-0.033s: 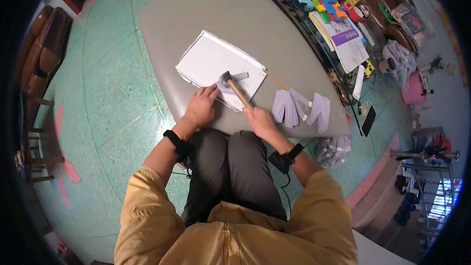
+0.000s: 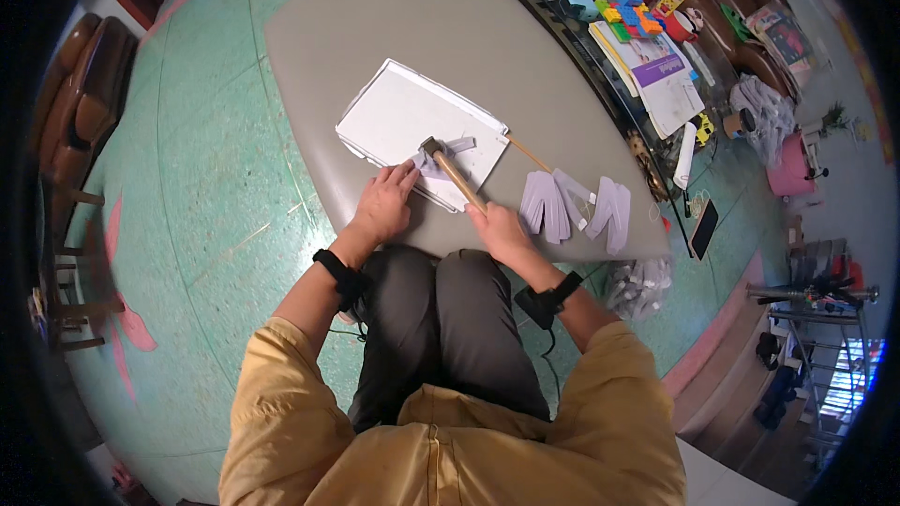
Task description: The person assembles paper letters by hammering together layers and folding tabs with their hands.
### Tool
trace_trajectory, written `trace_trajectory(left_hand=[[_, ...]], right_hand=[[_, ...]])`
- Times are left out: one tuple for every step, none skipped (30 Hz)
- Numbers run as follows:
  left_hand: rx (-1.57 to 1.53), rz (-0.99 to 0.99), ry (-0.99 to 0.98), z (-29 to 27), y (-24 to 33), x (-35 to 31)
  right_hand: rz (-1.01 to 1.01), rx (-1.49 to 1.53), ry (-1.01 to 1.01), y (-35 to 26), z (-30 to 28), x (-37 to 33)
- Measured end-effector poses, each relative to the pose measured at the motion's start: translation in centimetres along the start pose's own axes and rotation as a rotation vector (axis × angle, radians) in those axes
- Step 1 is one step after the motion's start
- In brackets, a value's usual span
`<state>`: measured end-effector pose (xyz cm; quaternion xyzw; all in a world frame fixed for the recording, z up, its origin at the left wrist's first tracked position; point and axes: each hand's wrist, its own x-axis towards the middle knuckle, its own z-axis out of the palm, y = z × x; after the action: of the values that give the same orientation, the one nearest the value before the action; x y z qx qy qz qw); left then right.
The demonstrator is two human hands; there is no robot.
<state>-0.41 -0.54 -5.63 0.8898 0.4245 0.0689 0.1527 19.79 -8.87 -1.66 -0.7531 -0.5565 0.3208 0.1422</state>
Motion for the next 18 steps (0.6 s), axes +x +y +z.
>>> trace_trajectory(left_hand=[[-0.004,-0.004,-0.005,0.0,-0.1,0.0],[-0.006,-0.017,-0.016,0.2,-0.3,-0.5],[-0.01,-0.019,-0.008,-0.1,-0.2,-0.5],[-0.013,-0.021,0.0,-0.3,-0.1,-0.5],[-0.022,-0.013,-0.001,-0.3,0.3,-0.3],[-0.013,-0.009,-0.02,-0.5,0.4,-0.1],[-0.004,-0.006,-0.039,-0.6,0.6,0.2],[0.006,-0.015,-0.032,-0.8,0.2,0.1],[0.004,-0.013,-0.01,-0.5,0.0,-0.3],[0.003,-0.01,0.012,-0.3,-0.3,-0.7],[-0.001,-0.006,0.012,-0.4,0.0,-0.5],[0.0,-0.005,-0.007,-0.4,0.2,-0.3],[0.001,-0.004,-0.026,-0.4,0.4,-0.1],[0.005,-0.002,-0.026,-0.5,0.3,-0.1],[0.007,-0.01,-0.037,-0.5,0.2,-0.2],[0.008,-0.018,-0.048,-0.5,0.2,-0.3],[0.011,-0.02,-0.049,-0.4,0.1,-0.4],[0.01,-0.024,-0.04,-0.4,0.0,-0.5]], right_hand=[[0.034,0.045,-0.035,0.5,-0.3,-0.2],[0.035,0.046,-0.051,0.4,-0.2,-1.2],[-0.013,0.089,0.014,0.4,-0.4,-2.4],[-0.062,0.132,0.08,0.6,-0.6,-3.0],[-0.052,0.126,0.085,1.7,-0.7,-3.1],[-0.034,0.051,0.079,2.9,-0.5,-2.7],[-0.015,-0.023,0.072,4.0,-0.3,-2.5],[-0.029,-0.019,0.071,3.4,-0.7,-2.4],[0.005,0.044,0.058,2.4,-1.2,-2.9],[0.041,0.107,0.045,1.9,-1.3,-3.3],[0.045,0.104,0.048,2.4,-1.1,-3.7],[0.026,0.117,0.092,3.1,-0.5,-4.2],[0.007,0.131,0.135,3.7,-0.3,-4.5],[0.006,0.134,0.138,3.7,-0.5,-4.3],[0.038,0.112,0.079,3.6,-0.8,-3.9],[0.069,0.089,0.019,3.5,-1.1,-3.7],[0.067,0.091,0.018,3.0,-1.2,-3.6],[0.079,0.182,0.032,2.4,-1.2,-3.6]])
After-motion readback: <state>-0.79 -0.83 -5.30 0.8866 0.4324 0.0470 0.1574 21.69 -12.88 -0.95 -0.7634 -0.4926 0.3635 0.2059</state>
